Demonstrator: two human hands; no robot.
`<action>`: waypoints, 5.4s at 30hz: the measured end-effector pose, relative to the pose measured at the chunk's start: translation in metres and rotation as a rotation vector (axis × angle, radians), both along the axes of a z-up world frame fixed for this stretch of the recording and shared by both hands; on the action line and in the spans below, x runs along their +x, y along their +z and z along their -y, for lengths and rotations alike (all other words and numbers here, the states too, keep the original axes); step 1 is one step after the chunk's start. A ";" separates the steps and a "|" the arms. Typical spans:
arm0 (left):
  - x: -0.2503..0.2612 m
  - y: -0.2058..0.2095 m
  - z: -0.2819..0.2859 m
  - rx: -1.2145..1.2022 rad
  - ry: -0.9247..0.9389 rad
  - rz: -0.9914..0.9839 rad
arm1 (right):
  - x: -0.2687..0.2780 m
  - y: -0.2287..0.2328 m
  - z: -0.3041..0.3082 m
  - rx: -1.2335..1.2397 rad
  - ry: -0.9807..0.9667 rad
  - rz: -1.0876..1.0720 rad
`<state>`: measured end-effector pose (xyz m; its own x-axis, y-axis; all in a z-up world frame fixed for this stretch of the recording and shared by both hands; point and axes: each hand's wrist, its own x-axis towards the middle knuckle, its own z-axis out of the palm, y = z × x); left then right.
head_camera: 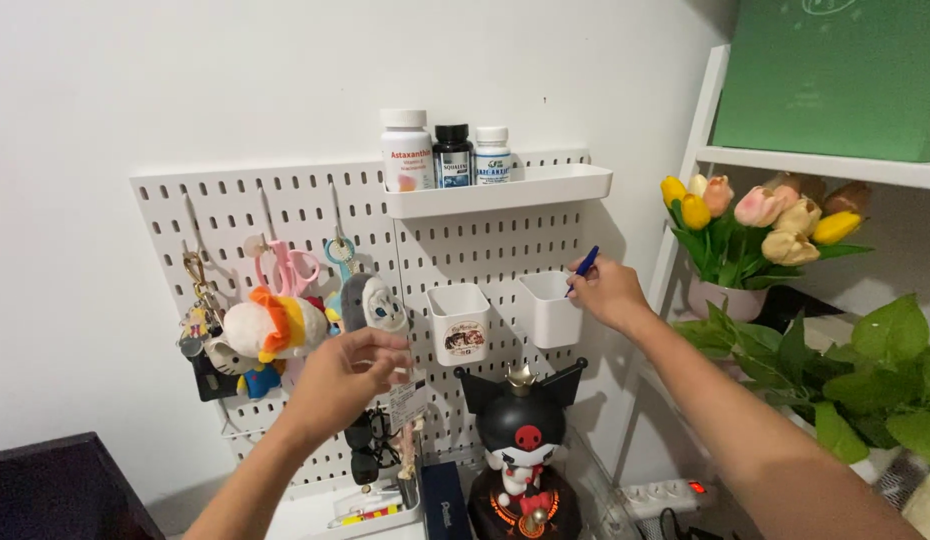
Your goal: Organize various office and art supplies by putting them away into a drawer and onto a pegboard storage system.
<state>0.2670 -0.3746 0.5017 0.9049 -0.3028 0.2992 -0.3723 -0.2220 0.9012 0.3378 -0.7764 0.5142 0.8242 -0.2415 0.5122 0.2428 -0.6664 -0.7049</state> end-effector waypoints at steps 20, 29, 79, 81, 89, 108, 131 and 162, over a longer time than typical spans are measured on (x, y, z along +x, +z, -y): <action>-0.035 0.003 -0.033 -0.045 -0.015 0.017 | -0.103 0.041 -0.043 -0.045 -0.059 0.419; -0.118 -0.005 -0.115 0.308 0.162 0.171 | -0.178 -0.014 -0.187 0.067 0.309 0.419; -0.254 -0.436 -0.508 0.211 0.521 -0.407 | -0.282 -0.473 -0.684 -0.154 0.543 -0.653; -0.249 -0.451 -0.512 0.105 0.453 -0.309 | -0.280 -0.480 -0.683 -0.244 0.538 -0.455; -0.245 -0.465 -0.508 0.041 0.435 -0.382 | -0.286 -0.442 -0.702 -0.285 0.409 -0.880; -0.211 -0.407 -0.433 -0.231 0.379 -0.693 | -0.289 -0.361 -0.606 -0.425 0.550 -0.928; -0.121 -0.067 -0.108 -0.140 -0.140 0.071 | -0.208 -0.089 -0.326 -0.293 0.715 -0.357; 0.049 0.012 0.138 0.180 0.021 0.450 | -0.061 0.044 -0.003 -0.173 0.154 0.197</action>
